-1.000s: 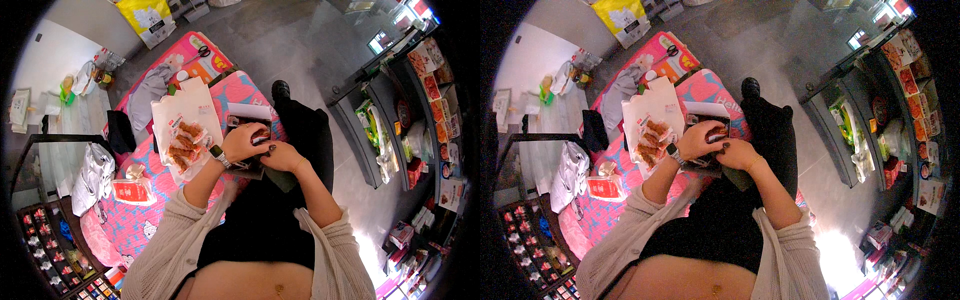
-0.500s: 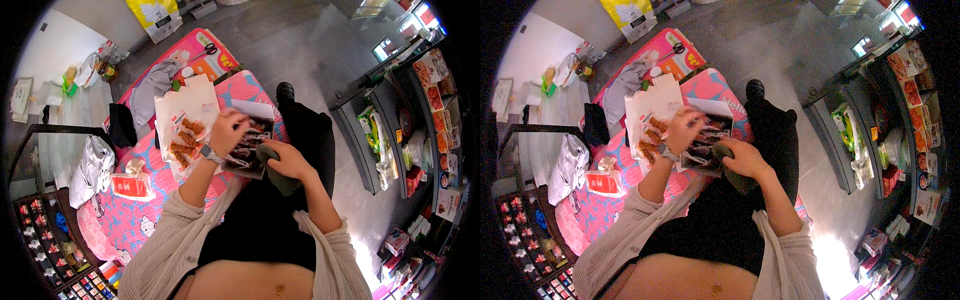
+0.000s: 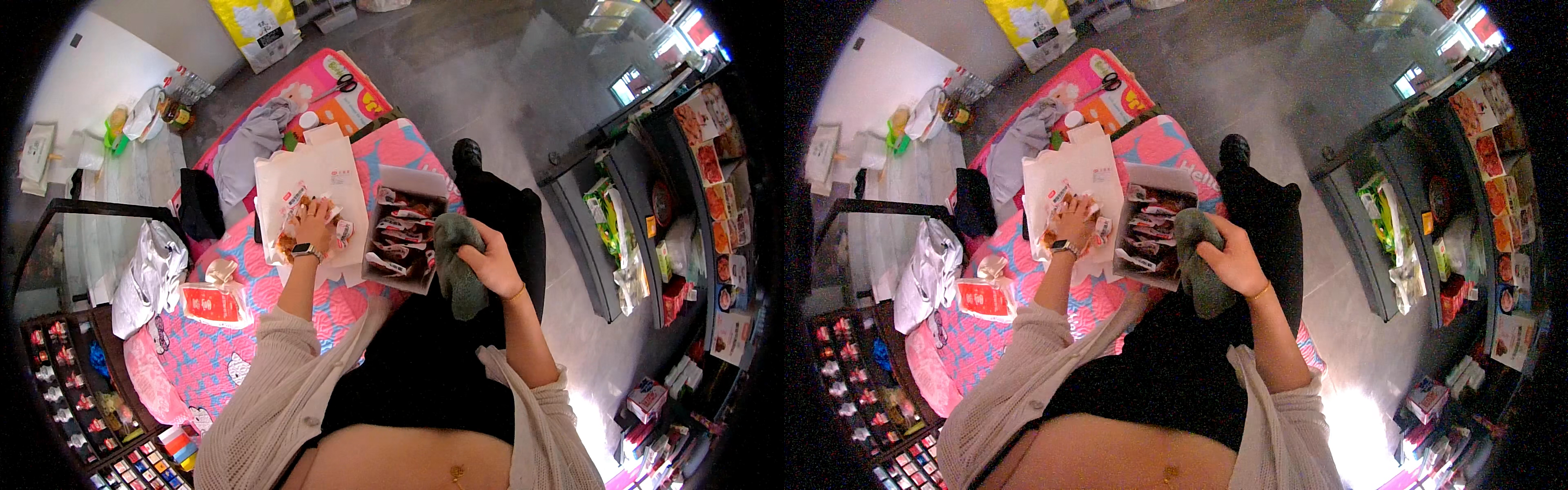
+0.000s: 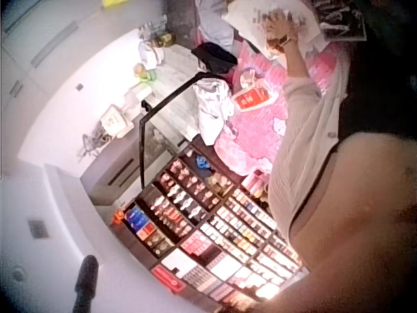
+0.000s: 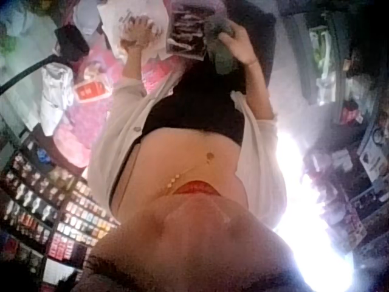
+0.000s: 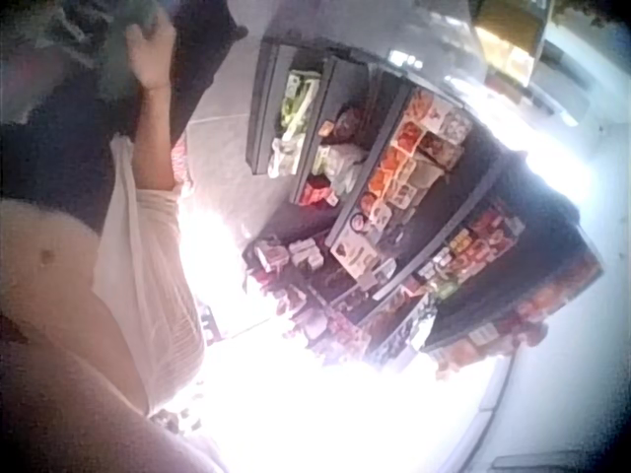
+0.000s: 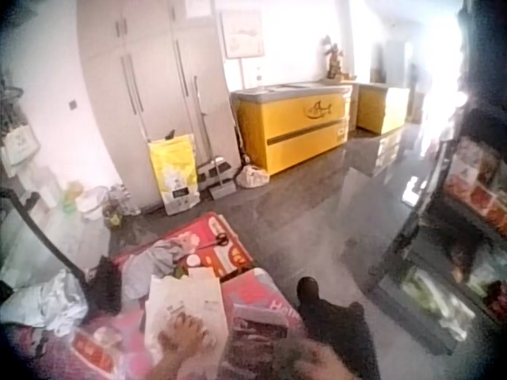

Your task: The person wipes the exterior of packaged snack items with a cloth while standing in a small shop. They handle multiple snack packages, cleaning them individually before placing them into a white box on a nearby table.

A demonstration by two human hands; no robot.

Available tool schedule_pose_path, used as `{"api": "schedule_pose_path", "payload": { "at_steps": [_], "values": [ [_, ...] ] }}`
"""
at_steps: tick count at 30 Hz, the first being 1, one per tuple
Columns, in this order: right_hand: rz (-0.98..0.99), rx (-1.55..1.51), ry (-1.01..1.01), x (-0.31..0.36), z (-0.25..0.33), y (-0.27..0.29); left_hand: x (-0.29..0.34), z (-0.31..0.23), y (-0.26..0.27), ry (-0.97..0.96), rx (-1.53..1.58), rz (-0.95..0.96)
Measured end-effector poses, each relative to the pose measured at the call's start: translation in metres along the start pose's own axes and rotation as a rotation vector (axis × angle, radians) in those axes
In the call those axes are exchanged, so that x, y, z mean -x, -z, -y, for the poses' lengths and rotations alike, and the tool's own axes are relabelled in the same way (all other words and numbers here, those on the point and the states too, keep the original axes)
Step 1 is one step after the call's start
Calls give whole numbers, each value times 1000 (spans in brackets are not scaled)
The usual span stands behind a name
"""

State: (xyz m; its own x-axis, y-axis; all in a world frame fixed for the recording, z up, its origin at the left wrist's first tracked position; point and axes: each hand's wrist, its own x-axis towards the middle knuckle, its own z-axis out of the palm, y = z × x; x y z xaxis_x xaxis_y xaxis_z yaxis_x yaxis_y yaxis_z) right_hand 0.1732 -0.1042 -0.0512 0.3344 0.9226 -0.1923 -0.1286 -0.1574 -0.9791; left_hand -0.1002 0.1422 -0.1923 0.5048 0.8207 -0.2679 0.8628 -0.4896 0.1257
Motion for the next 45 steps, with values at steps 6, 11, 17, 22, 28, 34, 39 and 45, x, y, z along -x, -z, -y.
{"api": "schedule_pose_path", "payload": {
  "at_steps": [6,11,17,22,28,34,39,45],
  "values": [
    [-200,44,86,-7,11,-6,27,-21,74,122,830,-539],
    [-296,295,447,-26,53,-30,73,-99,137,-34,1642,-606],
    [-352,793,744,-31,89,-79,117,-161,140,-32,2115,-192],
    [-250,837,848,-12,80,-92,113,-157,128,-324,2122,91],
    [-548,950,660,-31,75,-34,114,-158,140,-283,2101,64],
    [-311,946,790,-13,73,-70,110,-164,136,-302,2076,48],
    [-209,792,837,-7,69,-83,113,-160,130,-261,1901,-44],
    [-453,653,569,-28,57,-23,108,-152,142,-147,2061,-3]
  ]
}}
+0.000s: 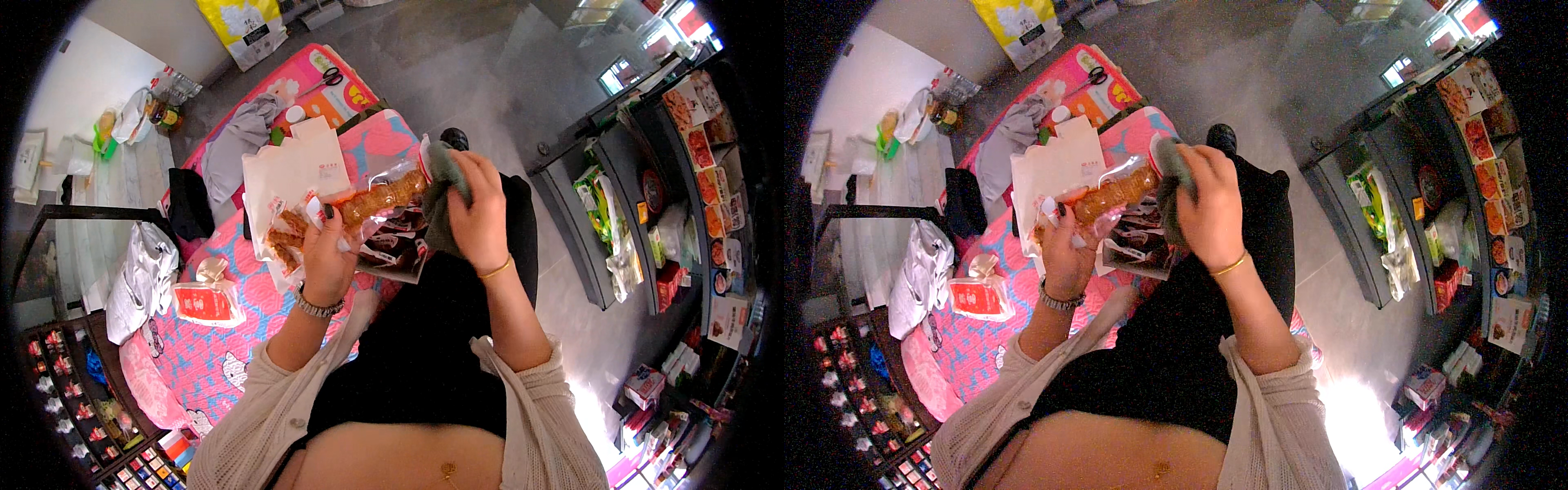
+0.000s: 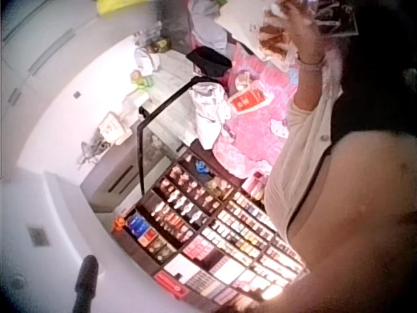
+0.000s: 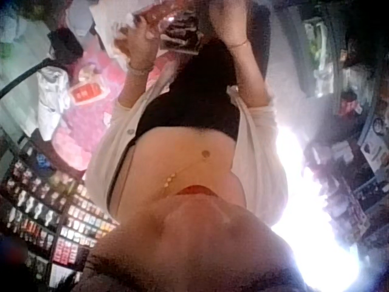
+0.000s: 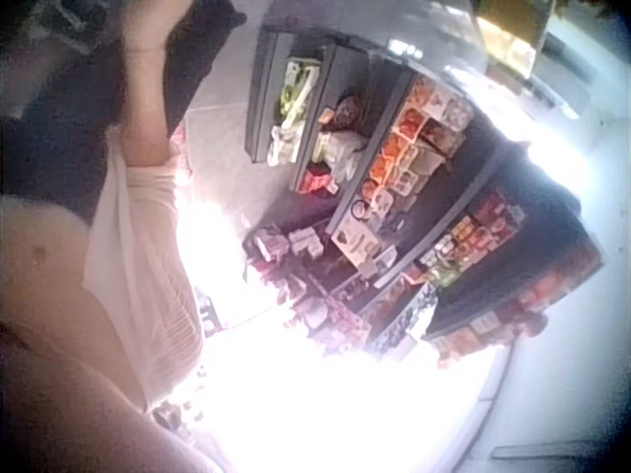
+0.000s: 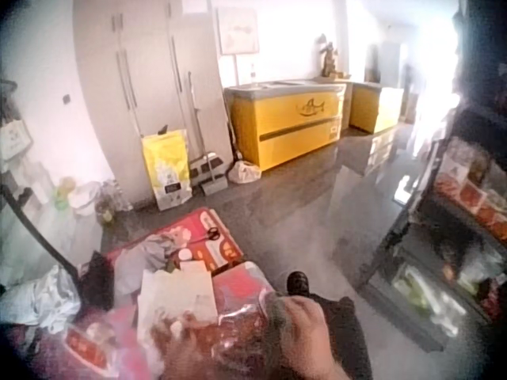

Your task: The person wipes the exterior of packaged snack items with a cloth while standing in a small shop. They handle multiple snack packages, cleaning them individually before placing them into a white box on a nearby table.

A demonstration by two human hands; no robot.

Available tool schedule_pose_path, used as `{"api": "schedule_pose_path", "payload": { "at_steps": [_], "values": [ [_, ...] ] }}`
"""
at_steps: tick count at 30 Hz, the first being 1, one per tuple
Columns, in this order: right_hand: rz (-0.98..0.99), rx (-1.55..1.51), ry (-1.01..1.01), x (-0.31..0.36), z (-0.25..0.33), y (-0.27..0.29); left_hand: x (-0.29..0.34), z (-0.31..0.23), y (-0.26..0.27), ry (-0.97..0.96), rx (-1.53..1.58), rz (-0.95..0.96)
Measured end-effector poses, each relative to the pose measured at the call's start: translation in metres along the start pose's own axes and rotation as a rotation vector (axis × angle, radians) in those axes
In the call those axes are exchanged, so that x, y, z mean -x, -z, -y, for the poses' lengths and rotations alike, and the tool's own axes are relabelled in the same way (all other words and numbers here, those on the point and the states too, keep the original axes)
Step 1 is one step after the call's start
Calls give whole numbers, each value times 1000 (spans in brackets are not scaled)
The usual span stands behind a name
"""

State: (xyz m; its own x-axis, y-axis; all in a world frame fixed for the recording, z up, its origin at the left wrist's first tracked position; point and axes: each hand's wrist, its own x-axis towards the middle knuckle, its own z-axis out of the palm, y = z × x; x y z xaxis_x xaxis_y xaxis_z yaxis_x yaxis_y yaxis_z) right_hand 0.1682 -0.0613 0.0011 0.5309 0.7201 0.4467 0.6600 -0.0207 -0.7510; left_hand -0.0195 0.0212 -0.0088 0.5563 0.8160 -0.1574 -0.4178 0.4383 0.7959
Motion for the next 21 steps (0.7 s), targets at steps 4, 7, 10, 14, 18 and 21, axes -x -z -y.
{"api": "schedule_pose_path", "payload": {
  "at_steps": [4,7,10,14,18,21],
  "values": [
    [15,-919,-715,9,-11,6,-2,-2,0,46,125,93],
    [116,-1102,-781,17,-10,15,-5,9,10,134,133,214],
    [288,-1023,-709,22,-15,28,-8,9,23,183,-483,354],
    [407,-772,-623,31,-24,33,-6,15,35,-234,-1191,451],
    [453,-780,-691,52,-29,35,-2,24,60,-515,-1565,502],
    [516,-577,-531,69,-40,24,3,37,77,-437,-1654,453]
  ]
}}
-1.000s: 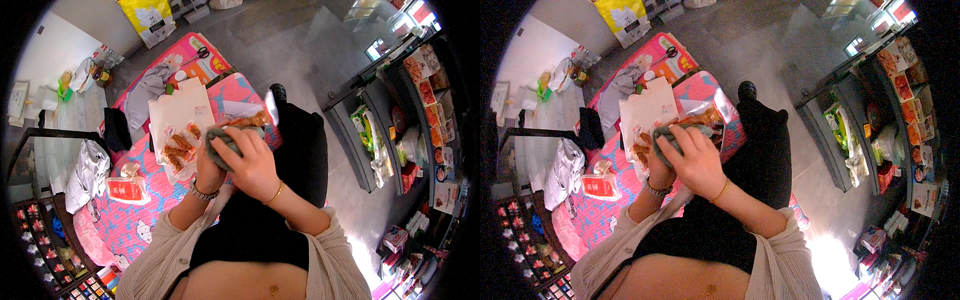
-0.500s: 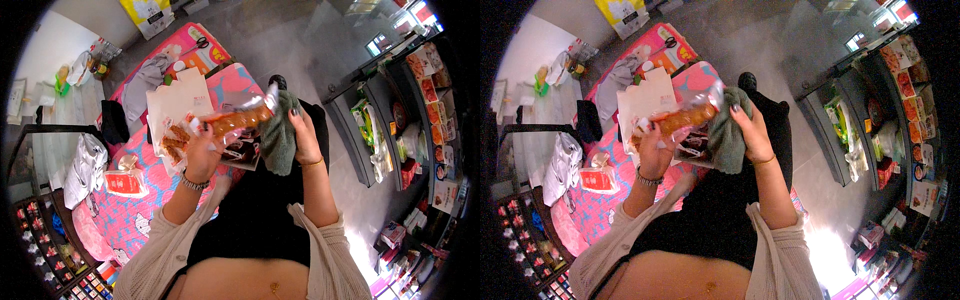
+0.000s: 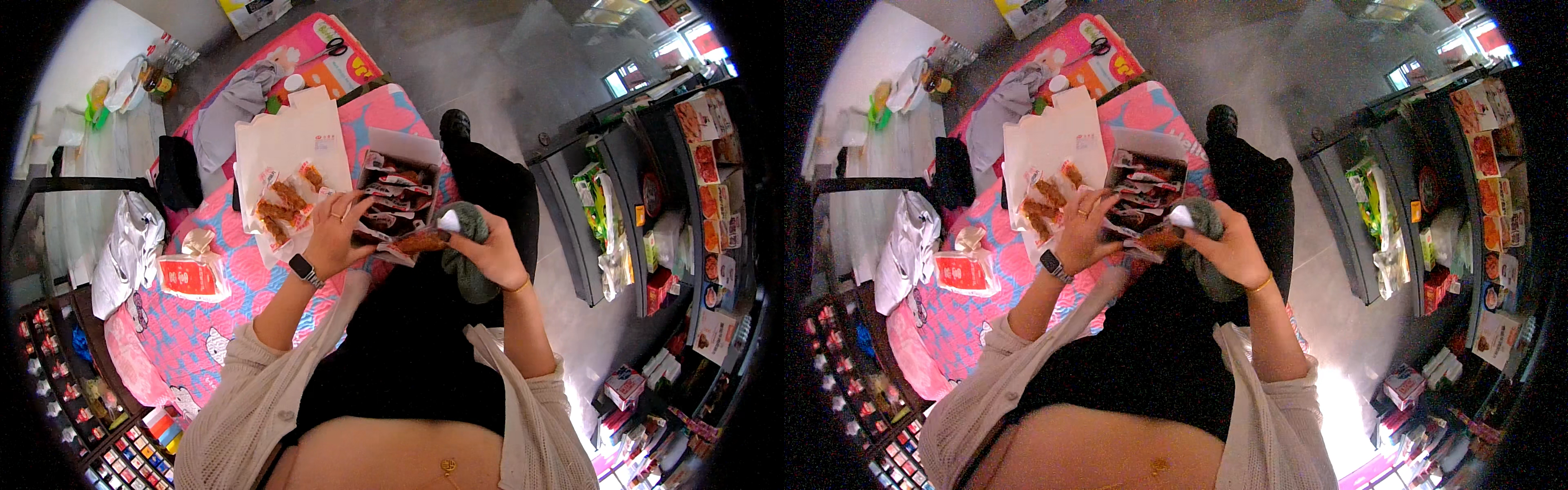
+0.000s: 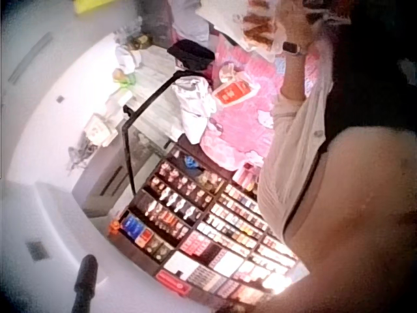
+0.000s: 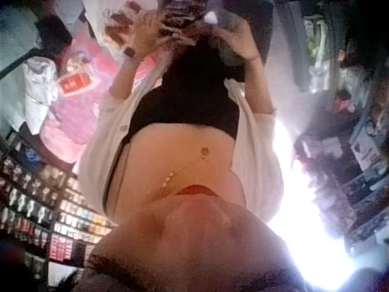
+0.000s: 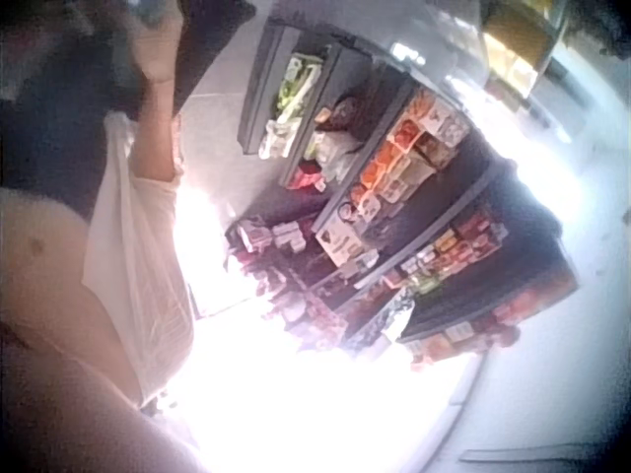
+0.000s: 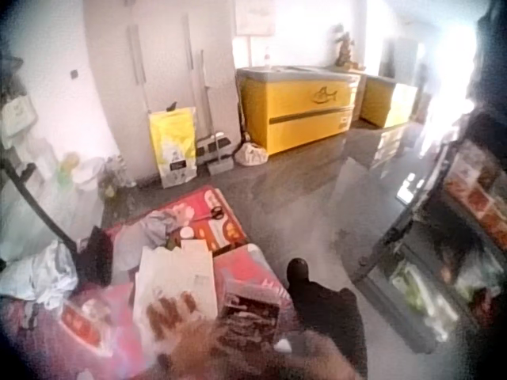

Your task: The person wipes the exterior of packaged snack items with a cloth while standing in a small shop. They handle multiple snack packages, cleaning them individually before placing them into a white box on a nearby table.

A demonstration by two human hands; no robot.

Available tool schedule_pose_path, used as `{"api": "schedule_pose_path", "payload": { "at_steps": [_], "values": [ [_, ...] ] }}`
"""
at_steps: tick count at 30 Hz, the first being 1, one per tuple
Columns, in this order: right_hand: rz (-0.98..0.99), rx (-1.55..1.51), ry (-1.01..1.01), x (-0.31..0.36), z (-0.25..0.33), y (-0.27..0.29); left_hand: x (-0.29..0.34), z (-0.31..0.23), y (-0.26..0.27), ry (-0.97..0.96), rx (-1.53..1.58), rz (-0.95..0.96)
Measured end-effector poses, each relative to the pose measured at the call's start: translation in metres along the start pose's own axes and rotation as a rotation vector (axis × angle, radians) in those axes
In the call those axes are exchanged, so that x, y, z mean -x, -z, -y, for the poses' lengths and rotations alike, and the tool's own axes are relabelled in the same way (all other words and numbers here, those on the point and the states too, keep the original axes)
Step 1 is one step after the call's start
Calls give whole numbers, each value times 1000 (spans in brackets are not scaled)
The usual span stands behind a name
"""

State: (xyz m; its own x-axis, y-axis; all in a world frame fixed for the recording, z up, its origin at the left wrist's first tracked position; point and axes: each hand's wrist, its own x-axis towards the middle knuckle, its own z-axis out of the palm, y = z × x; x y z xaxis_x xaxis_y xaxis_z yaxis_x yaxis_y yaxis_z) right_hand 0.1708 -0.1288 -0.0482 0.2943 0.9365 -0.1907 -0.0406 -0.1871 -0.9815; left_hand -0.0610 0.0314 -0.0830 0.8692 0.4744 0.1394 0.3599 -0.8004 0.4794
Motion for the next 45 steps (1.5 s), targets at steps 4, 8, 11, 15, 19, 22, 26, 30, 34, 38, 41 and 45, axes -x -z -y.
{"api": "schedule_pose_path", "payload": {
  "at_steps": [4,8,11,15,19,22,26,30,34,38,41,45],
  "values": [
    [88,311,200,-3,15,-13,-13,-6,-6,56,-51,7],
    [82,489,345,-3,34,-22,-28,-2,-14,-72,-72,-34],
    [71,639,414,-8,42,-29,-37,1,-25,-91,-79,-100],
    [114,772,411,-9,22,-42,-45,3,-29,-73,-46,-154],
    [85,983,344,-10,-14,-64,-44,7,-36,-58,-45,-136],
    [52,1133,323,-7,-12,-80,-42,9,-33,-51,-23,-125],
    [84,1286,262,-11,-17,-91,-39,11,-28,-88,-15,-104],
    [151,1471,224,-24,-30,-107,-39,7,-16,-94,-80,-143],
    [218,1479,143,-37,-31,-109,-36,49,-12,19,-126,-288],
    [216,1302,167,-34,-13,-84,-23,80,-11,377,-360,-141],
    [194,1070,112,-29,21,-61,-5,93,-32,534,-612,31],
    [86,882,82,-21,26,-35,15,101,-59,582,-672,108]
  ]
}}
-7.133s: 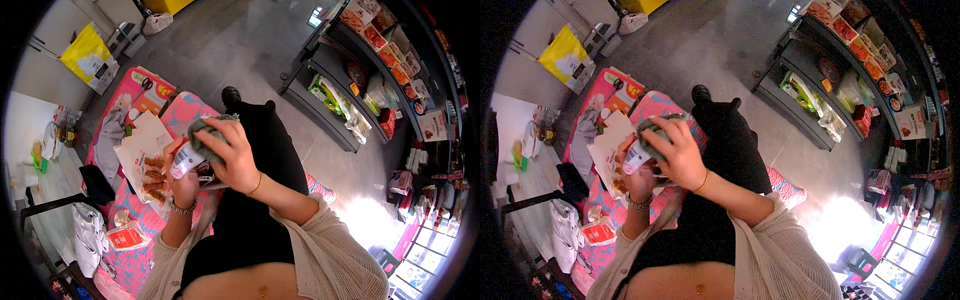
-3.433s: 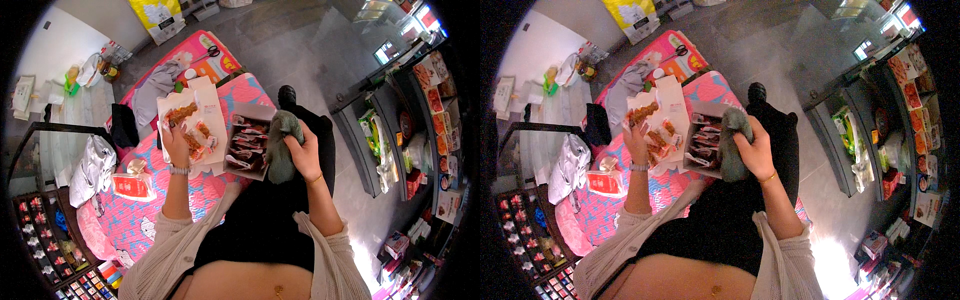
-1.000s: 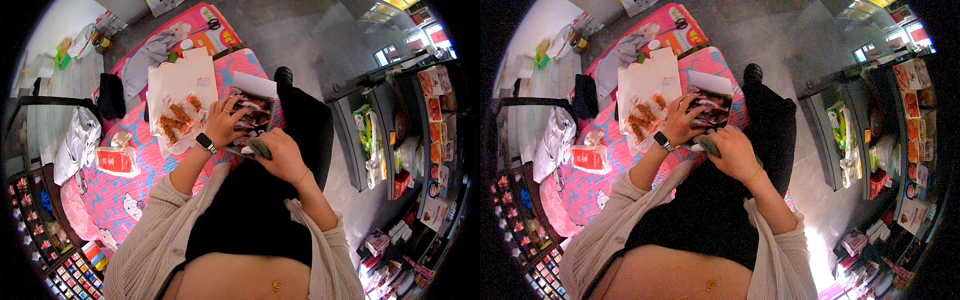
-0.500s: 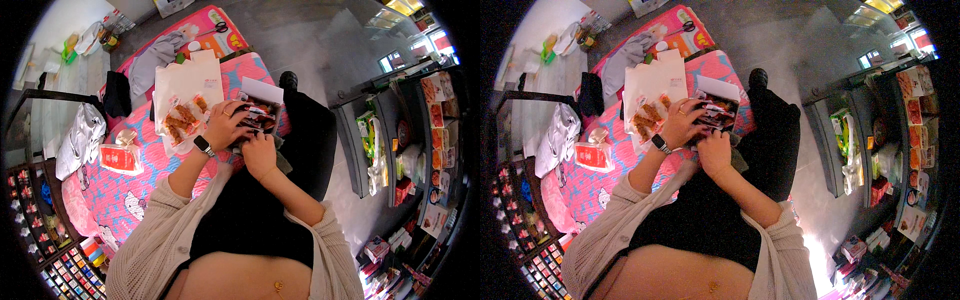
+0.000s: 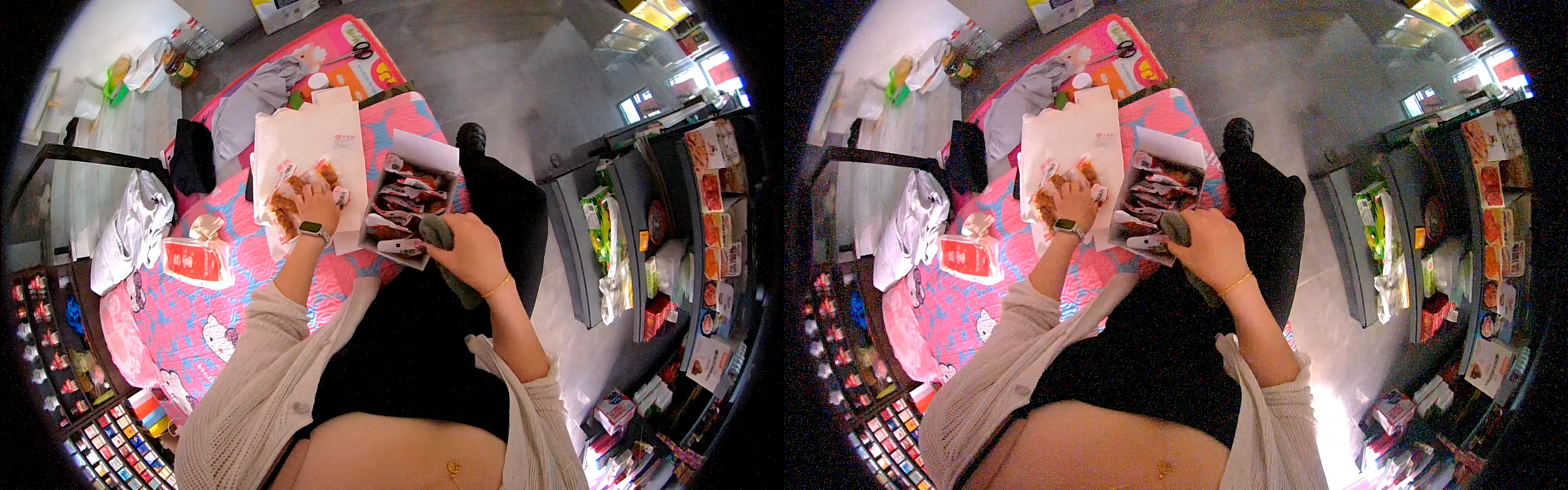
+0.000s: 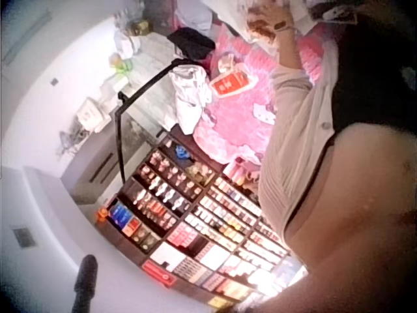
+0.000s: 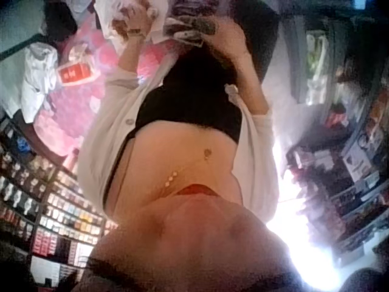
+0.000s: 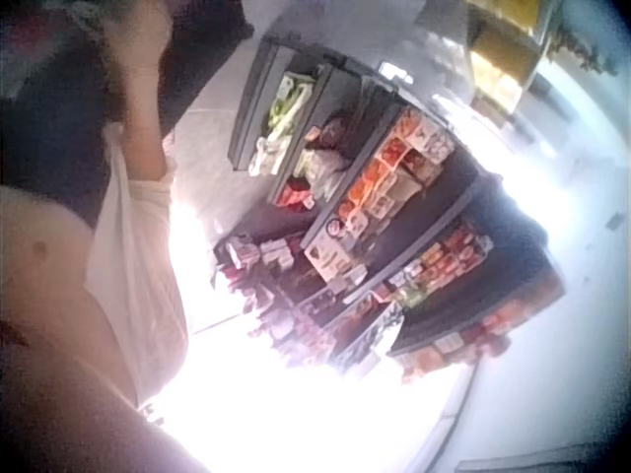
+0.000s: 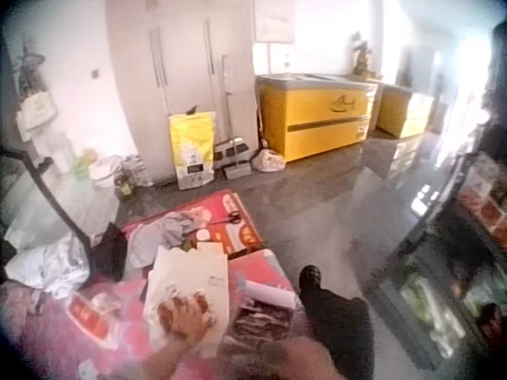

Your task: The person wipes the exterior of packaged snack items with a cloth while standing in a small shop. They handle multiple snack packages, cleaning them individually before placing them into a white box on a nearby table.

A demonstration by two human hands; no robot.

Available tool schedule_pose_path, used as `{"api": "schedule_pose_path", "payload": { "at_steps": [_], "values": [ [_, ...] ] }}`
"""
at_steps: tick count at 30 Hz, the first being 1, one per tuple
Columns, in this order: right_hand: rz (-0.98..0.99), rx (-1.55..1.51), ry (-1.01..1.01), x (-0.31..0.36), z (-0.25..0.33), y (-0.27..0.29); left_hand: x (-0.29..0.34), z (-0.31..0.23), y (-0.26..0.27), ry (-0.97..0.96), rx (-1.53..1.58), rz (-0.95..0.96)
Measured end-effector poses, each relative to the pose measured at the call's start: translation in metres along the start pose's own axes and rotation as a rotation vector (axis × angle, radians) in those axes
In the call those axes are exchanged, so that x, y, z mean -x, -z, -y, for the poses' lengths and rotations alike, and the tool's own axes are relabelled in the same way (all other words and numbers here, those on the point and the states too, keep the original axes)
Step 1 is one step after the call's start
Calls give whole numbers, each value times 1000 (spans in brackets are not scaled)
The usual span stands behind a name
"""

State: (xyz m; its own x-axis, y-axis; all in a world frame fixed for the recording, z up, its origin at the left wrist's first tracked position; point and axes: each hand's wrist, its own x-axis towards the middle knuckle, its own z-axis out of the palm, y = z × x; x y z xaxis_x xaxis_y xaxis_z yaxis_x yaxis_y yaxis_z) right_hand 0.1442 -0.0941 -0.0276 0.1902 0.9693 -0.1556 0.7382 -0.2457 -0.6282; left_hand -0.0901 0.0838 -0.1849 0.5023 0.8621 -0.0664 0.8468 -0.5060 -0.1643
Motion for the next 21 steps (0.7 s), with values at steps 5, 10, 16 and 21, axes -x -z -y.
{"api": "schedule_pose_path", "payload": {
  "at_steps": [5,10,16,21],
  "values": [
    [-125,-185,-23,12,-18,2,-12,0,13,44,285,66],
    [-169,-491,-79,11,-14,9,-14,14,77,272,1446,-107],
    [-350,-783,94,-5,4,14,-5,0,189,6,2490,364],
    [60,-1282,-58,3,14,32,-17,-9,185,-184,2624,880]
  ]
}}
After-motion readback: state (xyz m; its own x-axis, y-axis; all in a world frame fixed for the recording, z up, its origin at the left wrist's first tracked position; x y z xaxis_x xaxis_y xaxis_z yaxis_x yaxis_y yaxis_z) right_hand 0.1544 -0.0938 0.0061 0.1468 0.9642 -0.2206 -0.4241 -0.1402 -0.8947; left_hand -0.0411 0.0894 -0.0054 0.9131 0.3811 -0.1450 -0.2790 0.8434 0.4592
